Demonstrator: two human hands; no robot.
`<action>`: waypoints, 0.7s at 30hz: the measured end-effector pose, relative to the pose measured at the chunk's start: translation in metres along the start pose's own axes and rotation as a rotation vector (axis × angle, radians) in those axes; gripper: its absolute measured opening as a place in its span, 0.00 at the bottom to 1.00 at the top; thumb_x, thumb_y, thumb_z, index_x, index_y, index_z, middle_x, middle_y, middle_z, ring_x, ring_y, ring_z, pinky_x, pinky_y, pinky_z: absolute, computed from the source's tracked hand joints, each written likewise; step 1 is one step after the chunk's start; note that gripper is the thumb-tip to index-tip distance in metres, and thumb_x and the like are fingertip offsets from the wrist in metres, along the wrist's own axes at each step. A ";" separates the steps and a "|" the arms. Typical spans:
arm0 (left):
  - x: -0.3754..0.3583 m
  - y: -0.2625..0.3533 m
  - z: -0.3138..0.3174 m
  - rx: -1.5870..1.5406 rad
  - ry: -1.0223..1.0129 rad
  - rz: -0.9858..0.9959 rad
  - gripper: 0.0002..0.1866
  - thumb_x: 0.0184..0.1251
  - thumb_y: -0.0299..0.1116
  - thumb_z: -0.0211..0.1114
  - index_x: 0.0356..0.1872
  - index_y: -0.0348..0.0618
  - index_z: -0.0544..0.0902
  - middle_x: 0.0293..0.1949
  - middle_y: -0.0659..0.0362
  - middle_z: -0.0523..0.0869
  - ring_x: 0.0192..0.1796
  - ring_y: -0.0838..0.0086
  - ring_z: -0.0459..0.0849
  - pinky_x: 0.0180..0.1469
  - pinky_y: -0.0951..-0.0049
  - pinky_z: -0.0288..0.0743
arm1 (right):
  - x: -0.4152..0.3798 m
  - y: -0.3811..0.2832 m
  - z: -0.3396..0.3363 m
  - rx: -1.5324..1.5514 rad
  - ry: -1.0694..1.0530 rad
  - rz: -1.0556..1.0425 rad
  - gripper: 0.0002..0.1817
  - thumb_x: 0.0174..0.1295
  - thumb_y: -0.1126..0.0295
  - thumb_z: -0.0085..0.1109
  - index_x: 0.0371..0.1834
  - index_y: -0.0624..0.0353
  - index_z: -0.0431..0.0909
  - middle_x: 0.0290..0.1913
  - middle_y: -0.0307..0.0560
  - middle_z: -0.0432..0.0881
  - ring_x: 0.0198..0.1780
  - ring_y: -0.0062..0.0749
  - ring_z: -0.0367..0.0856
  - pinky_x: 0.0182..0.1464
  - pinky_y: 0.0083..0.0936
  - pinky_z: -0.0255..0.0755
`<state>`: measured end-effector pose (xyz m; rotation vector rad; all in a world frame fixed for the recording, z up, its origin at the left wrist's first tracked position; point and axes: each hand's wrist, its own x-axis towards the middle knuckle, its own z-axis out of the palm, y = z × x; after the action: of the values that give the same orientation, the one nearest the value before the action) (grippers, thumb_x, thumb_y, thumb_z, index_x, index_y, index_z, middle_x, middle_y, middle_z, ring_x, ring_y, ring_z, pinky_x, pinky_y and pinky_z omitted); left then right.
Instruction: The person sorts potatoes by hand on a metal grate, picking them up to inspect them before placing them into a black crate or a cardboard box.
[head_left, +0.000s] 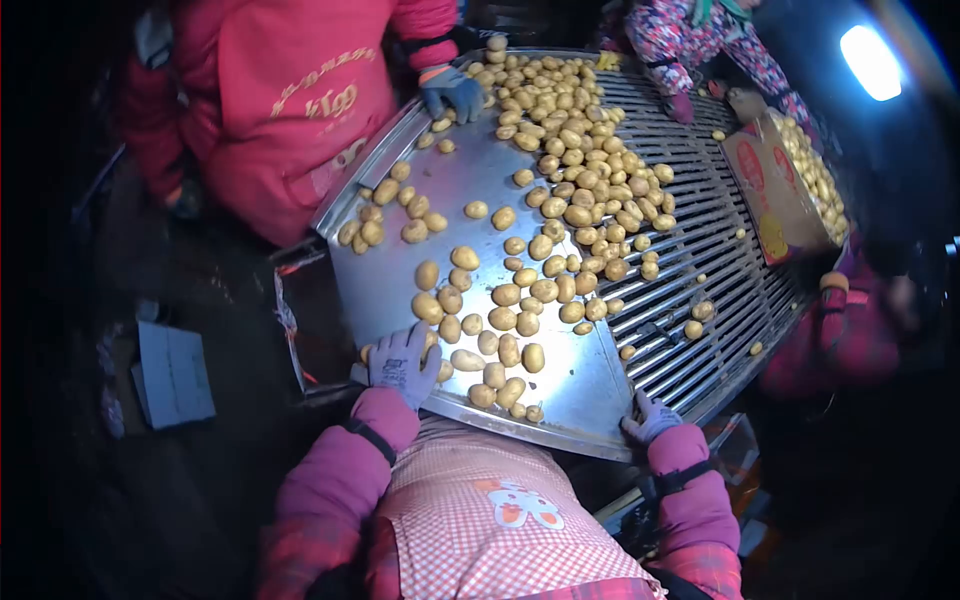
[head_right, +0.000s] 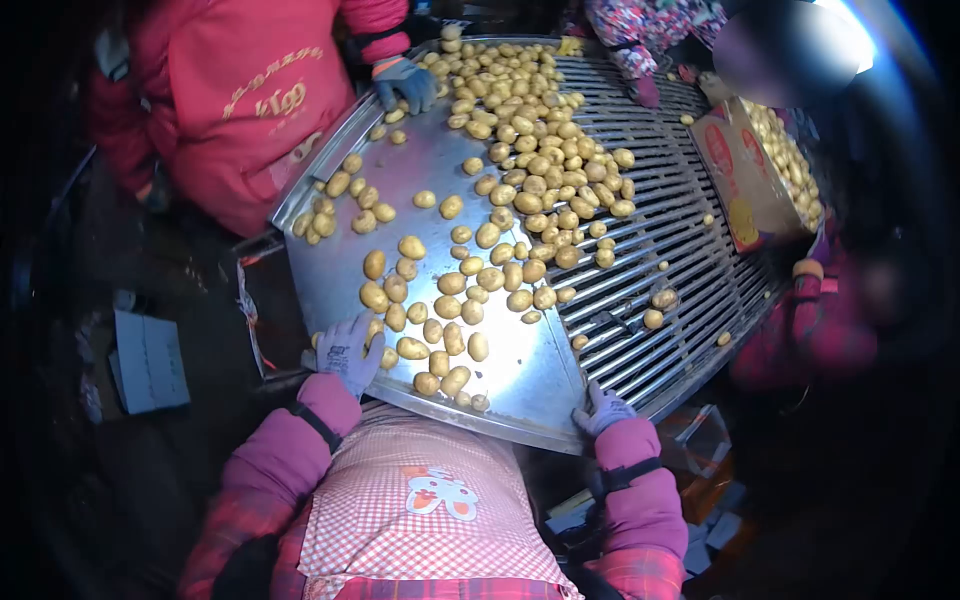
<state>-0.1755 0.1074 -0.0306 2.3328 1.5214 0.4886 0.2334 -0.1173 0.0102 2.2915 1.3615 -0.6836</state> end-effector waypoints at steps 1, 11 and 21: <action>-0.001 -0.001 -0.001 -0.014 0.002 0.005 0.22 0.63 0.44 0.63 0.56 0.47 0.78 0.43 0.53 0.83 0.47 0.56 0.80 0.51 0.54 0.71 | -0.002 -0.010 0.001 0.081 -0.060 0.023 0.43 0.56 0.45 0.62 0.72 0.55 0.62 0.48 0.60 0.85 0.50 0.54 0.83 0.56 0.40 0.75; -0.004 -0.007 0.000 -0.021 -0.011 -0.001 0.26 0.62 0.46 0.62 0.59 0.46 0.76 0.45 0.52 0.80 0.48 0.57 0.79 0.52 0.55 0.71 | -0.015 -0.147 0.008 0.896 0.068 -0.063 0.26 0.57 0.50 0.63 0.49 0.59 0.70 0.33 0.49 0.74 0.35 0.37 0.72 0.41 0.35 0.71; -0.006 -0.012 0.008 0.046 0.002 -0.002 0.27 0.63 0.47 0.62 0.59 0.43 0.75 0.53 0.52 0.81 0.55 0.58 0.79 0.56 0.54 0.70 | 0.038 -0.165 -0.052 0.998 0.148 -0.151 0.33 0.66 0.60 0.59 0.71 0.61 0.63 0.46 0.51 0.83 0.44 0.31 0.82 0.46 0.27 0.76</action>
<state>-0.1836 0.1055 -0.0437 2.3658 1.5520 0.4597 0.1135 0.0128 0.0172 3.0254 1.4588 -1.5390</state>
